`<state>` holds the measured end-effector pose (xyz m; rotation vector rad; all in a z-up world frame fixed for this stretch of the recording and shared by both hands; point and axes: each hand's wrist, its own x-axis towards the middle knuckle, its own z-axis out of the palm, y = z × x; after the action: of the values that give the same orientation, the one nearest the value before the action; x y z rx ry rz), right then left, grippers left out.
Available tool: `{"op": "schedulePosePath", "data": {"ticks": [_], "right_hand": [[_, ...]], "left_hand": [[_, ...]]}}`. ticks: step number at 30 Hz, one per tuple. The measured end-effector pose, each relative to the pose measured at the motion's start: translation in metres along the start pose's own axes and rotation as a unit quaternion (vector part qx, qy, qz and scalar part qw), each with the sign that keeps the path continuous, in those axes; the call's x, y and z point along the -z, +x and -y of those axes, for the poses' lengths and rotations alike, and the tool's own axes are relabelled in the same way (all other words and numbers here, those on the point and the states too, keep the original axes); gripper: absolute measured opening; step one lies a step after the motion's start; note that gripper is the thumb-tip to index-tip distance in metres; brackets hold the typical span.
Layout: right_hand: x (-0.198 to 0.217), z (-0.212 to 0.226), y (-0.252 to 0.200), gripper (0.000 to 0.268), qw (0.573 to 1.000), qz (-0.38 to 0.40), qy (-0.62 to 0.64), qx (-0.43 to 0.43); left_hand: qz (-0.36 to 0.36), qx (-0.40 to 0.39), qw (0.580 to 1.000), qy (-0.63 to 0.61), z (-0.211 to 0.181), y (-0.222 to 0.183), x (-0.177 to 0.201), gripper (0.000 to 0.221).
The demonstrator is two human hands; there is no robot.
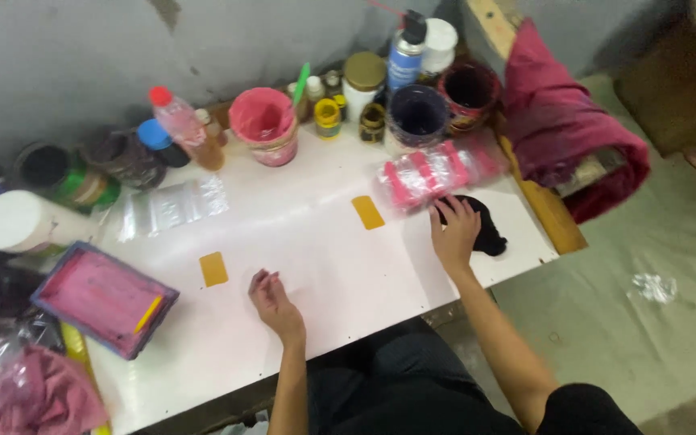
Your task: Cleaning a screen printing frame, wiping the workstation, and mixing ink in a container with a spatula.
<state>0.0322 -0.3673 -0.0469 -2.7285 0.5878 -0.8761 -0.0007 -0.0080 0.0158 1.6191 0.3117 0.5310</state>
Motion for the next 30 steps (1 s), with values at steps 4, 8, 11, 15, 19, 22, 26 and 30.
{"op": "schedulePosePath", "data": {"ticks": [4,8,11,15,19,22,26,30], "right_hand": [[-0.014,0.086,-0.012,0.014,0.966,-0.111,0.180,0.146],[-0.013,0.183,-0.038,0.019,0.921,0.041,0.338,0.192],[-0.029,0.238,-0.049,0.013,0.897,0.140,0.347,0.235],[-0.057,0.291,-0.033,0.013,0.874,0.238,0.319,0.280],[-0.108,0.337,-0.005,0.016,0.872,0.245,0.286,0.312],[-0.129,0.372,0.017,0.017,0.872,0.233,0.293,0.314],[-0.149,0.402,0.029,0.030,0.840,0.285,0.335,0.319],[-0.130,0.415,0.022,0.040,0.828,0.357,0.366,0.231]], "left_hand": [[-0.004,0.025,0.999,-0.027,-0.010,0.022,0.001,0.010],[-0.030,0.028,0.999,-0.001,0.000,0.072,-0.007,0.022],[-0.066,0.023,0.997,0.019,0.008,0.110,-0.004,0.026],[-0.112,-0.029,0.992,0.057,0.039,0.139,0.001,0.019],[-0.129,-0.066,0.989,0.039,0.052,0.137,0.001,0.015],[-0.130,-0.069,0.989,0.022,0.051,0.139,-0.001,0.017],[-0.111,-0.043,0.993,-0.002,0.043,0.141,0.000,0.018],[-0.082,0.005,0.997,-0.009,0.026,0.139,0.002,0.021]]}}
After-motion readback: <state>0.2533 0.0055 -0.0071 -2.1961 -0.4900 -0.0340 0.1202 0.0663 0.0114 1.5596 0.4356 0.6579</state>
